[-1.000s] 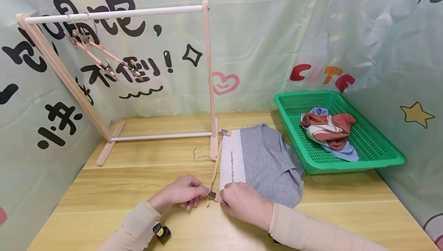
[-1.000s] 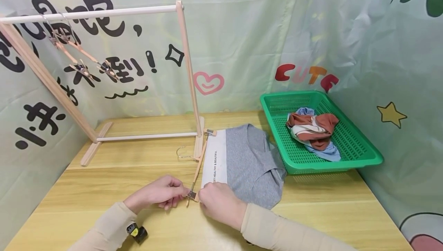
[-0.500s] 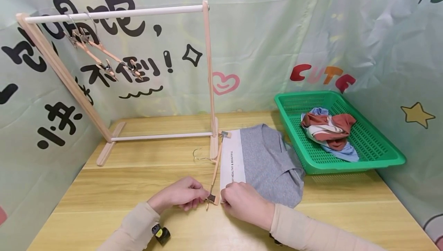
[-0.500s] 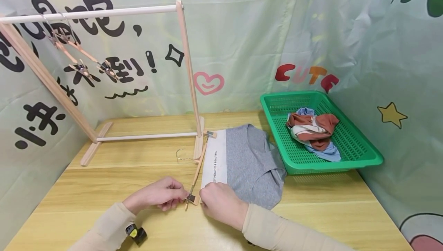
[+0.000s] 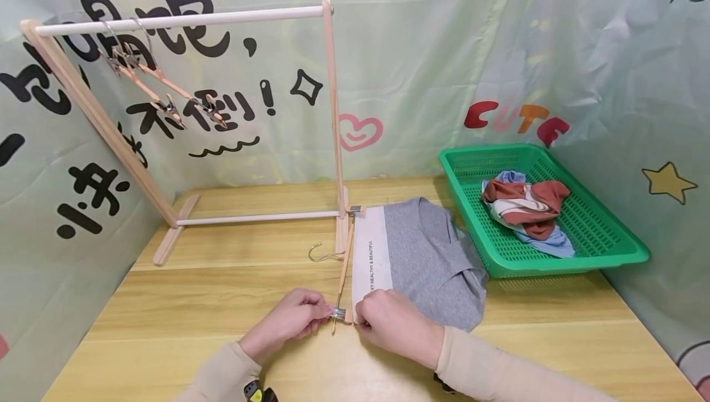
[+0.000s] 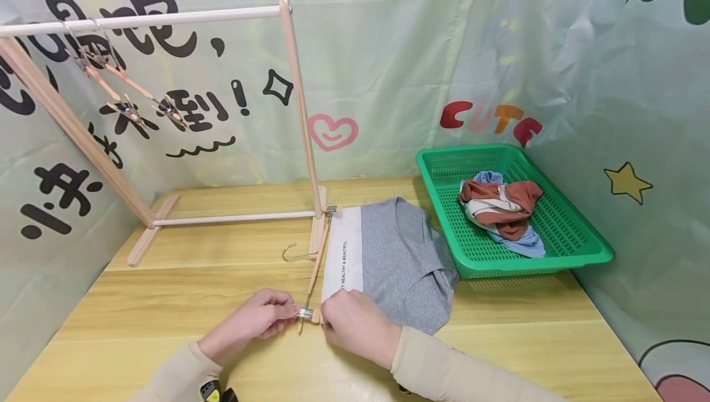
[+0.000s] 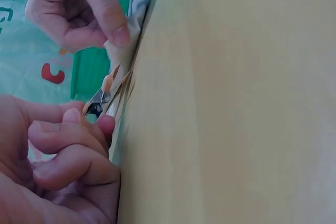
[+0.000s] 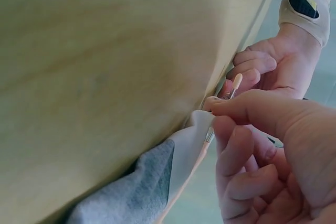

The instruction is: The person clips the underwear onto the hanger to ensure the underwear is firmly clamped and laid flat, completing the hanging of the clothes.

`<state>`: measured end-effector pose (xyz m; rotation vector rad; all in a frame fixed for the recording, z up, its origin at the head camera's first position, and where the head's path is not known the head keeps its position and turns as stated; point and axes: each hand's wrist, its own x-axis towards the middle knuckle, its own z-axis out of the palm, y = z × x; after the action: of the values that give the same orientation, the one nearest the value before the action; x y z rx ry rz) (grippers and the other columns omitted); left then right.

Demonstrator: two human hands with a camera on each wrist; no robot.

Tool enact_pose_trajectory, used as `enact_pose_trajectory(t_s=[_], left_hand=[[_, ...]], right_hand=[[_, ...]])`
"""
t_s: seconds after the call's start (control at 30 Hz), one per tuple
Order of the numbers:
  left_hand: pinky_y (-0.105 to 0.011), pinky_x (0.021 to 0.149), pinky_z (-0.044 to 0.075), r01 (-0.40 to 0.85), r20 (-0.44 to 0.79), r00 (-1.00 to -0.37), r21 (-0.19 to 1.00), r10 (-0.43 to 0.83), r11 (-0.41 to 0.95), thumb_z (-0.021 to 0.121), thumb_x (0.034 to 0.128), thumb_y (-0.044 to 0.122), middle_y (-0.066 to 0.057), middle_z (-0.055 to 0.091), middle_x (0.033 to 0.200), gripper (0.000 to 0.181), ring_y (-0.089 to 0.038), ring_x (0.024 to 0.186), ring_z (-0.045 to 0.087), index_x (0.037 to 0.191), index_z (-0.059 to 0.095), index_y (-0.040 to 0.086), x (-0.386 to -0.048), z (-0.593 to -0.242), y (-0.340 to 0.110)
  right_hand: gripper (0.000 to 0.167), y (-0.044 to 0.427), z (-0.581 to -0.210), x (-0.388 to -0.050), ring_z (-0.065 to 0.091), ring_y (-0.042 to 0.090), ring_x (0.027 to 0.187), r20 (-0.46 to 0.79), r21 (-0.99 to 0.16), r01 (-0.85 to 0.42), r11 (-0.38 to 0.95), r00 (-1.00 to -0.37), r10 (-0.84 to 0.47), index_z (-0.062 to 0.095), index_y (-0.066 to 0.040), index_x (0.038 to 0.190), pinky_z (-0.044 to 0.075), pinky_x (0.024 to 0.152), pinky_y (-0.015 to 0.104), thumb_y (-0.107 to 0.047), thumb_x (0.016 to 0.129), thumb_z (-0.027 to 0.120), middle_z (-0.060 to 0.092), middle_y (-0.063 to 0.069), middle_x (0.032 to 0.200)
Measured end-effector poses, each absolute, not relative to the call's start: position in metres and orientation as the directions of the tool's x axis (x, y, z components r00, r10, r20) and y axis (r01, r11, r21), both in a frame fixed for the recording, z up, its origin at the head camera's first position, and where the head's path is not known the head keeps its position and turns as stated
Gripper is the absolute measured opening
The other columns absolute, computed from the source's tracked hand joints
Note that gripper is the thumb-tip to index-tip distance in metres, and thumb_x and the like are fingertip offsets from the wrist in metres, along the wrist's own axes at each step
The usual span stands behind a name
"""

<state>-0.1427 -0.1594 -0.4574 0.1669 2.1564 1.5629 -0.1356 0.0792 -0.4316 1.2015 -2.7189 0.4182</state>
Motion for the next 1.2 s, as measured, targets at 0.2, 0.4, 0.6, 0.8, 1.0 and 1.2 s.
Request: enact_pose_trajectory(t_s=[0.2, 0.4, 0.6, 0.8, 1.0, 1.2], left_hand=[[-0.015, 0.044, 0.027, -0.207, -0.301, -0.886, 0.937, 0.352, 0.281, 0.064, 0.1023, 0.011, 0.003, 0.054, 0.067, 0.023, -0.005, 0.052, 0.036, 0.086, 0.065, -0.005, -0.142, -0.457, -0.155], [-0.015, 0.045, 0.026, -0.233, -0.315, -0.884, 0.938, 0.346, 0.257, 0.063, 0.1024, 0.011, 0.003, 0.055, 0.069, 0.022, -0.005, 0.054, 0.036, 0.087, 0.064, -0.005, -0.142, -0.456, -0.155], [-0.014, 0.044, 0.025, -0.253, -0.319, -0.884, 0.941, 0.342, 0.223, 0.063, 0.1024, 0.01, 0.003, 0.055, 0.069, 0.021, -0.004, 0.054, 0.036, 0.087, 0.065, -0.003, -0.141, -0.456, -0.152], [-0.014, 0.044, 0.024, -0.255, -0.313, -0.89, 0.944, 0.331, 0.207, 0.063, 0.1027, 0.011, 0.003, 0.054, 0.068, 0.022, -0.004, 0.053, 0.034, 0.086, 0.065, -0.003, -0.14, -0.456, -0.148], [-0.015, 0.044, 0.023, -0.254, -0.312, -0.893, 0.945, 0.325, 0.207, 0.064, 0.1026, 0.012, 0.004, 0.053, 0.067, 0.023, -0.004, 0.052, 0.032, 0.089, 0.066, -0.007, -0.14, -0.456, -0.144], [-0.015, 0.044, 0.023, -0.254, -0.311, -0.897, 0.944, 0.313, 0.21, 0.065, 0.1027, 0.013, 0.004, 0.053, 0.067, 0.025, -0.004, 0.052, 0.033, 0.09, 0.066, -0.008, -0.14, -0.457, -0.139]], right_hand=[[0.038, 0.081, -0.427, -0.134, 0.042, -0.003, 0.053, 0.242, -0.217, -0.74, 0.637, -0.673, -0.699, 0.059, -0.023, 0.057, 0.039, 0.05, 0.013, -0.007, 0.081, 0.083, 0.06, -0.012, 0.057], [0.037, 0.082, -0.428, -0.135, 0.046, -0.001, 0.054, 0.26, -0.198, -0.756, 0.624, -0.654, -0.71, 0.059, -0.023, 0.056, 0.041, 0.05, 0.015, -0.006, 0.078, 0.082, 0.06, -0.013, 0.057], [0.036, 0.083, -0.429, -0.136, 0.049, 0.0, 0.054, 0.278, -0.162, -0.762, 0.627, -0.645, -0.711, 0.06, -0.024, 0.057, 0.042, 0.05, 0.016, -0.007, 0.079, 0.083, 0.063, -0.012, 0.058], [0.036, 0.083, -0.429, -0.134, 0.042, -0.002, 0.054, 0.284, -0.151, -0.767, 0.624, -0.638, -0.716, 0.061, -0.023, 0.058, 0.039, 0.049, 0.014, -0.006, 0.081, 0.083, 0.06, -0.013, 0.058], [0.03, 0.082, -0.429, -0.133, 0.046, 0.0, 0.055, 0.293, -0.122, -0.776, 0.619, -0.624, -0.724, 0.066, -0.022, 0.063, 0.043, 0.049, 0.018, -0.007, 0.08, 0.085, 0.063, -0.012, 0.062], [0.031, 0.082, -0.43, -0.133, 0.044, 0.0, 0.055, 0.305, -0.102, -0.783, 0.613, -0.611, -0.73, 0.063, -0.022, 0.063, 0.041, 0.049, 0.018, -0.006, 0.079, 0.085, 0.061, -0.012, 0.062]])
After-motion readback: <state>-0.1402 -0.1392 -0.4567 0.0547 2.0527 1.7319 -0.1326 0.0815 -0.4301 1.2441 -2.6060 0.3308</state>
